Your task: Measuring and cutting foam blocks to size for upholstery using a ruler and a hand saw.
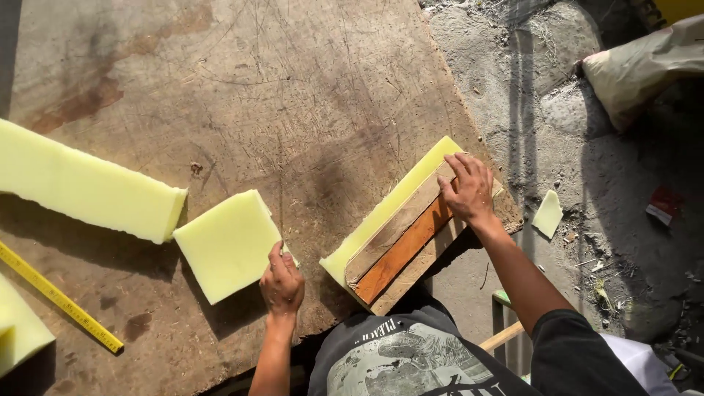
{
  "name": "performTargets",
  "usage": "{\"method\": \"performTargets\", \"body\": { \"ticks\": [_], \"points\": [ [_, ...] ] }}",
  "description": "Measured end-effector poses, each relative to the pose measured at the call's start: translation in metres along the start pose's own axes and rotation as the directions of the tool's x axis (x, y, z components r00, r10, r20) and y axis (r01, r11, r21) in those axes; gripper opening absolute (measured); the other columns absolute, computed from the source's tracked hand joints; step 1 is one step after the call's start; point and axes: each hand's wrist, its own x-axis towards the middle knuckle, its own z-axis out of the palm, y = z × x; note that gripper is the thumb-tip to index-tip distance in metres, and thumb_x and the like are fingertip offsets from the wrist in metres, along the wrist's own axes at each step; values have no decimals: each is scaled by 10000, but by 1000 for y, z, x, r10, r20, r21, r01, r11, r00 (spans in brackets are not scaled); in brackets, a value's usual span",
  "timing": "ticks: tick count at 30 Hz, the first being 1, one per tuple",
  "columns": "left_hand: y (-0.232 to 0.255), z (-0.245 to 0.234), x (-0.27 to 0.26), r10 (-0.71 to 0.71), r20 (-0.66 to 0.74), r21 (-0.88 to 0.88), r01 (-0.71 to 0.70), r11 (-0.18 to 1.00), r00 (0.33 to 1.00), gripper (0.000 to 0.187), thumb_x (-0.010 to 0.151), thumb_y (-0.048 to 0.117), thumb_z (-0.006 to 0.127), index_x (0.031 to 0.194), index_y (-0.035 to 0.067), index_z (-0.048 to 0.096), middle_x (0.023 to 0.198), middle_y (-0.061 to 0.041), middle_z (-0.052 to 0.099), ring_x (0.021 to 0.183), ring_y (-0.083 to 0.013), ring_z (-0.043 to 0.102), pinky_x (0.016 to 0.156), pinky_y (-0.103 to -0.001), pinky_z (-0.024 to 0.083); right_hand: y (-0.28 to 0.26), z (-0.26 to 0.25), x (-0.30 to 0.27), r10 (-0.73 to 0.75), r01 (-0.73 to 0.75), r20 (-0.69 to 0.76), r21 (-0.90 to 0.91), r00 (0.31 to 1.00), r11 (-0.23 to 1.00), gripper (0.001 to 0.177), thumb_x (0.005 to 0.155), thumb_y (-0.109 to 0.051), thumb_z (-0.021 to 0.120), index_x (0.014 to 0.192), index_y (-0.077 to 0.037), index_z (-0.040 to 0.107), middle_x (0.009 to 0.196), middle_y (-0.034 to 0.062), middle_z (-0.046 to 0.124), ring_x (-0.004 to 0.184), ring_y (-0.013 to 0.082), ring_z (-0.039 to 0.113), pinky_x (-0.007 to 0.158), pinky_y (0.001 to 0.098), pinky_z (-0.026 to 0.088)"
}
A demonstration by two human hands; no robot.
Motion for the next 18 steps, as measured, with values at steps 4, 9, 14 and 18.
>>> {"method": "performTargets", "body": {
  "ticks": [4,9,14,18],
  "points": [
    [97,90,15,227,346,-150,-185,971,910,263,1069,221,475,1260,75,582,731,-277,716,742,-479,757,667,-575,589,89,3,38,225,-221,184,-44,957,974,471,1056,-607,549,1488,-422,589,1516,14,574,1440,302,497,1142,571,354],
    [160,171,48,34,787,-159,150,976,615,487,1104,448,279,897,110,563,671,-240,634,724,-444,681,758,-558,527,122,57,37,130,-206,229,351,965,913,365,1061,-393,624,1384,-237,688,1348,153,698,1282,414,636,1087,572,479],
    [200,190,76,-41,869,-67,199,978,494,941,1070,636,173,725,-42,727,860,-373,699,1038,-556,687,899,-623,469,112,57,40,107,-150,118,460,987,875,410,1041,-266,664,1438,-167,637,1261,240,683,1222,473,636,1053,578,489],
    [168,200,68,-26,858,-74,173,982,512,749,1128,491,221,777,-3,662,740,-245,576,812,-425,580,810,-511,440,98,35,46,141,-235,247,406,959,883,388,1066,-337,590,1450,-325,638,1178,208,675,1117,471,653,967,569,510]
  ]
}}
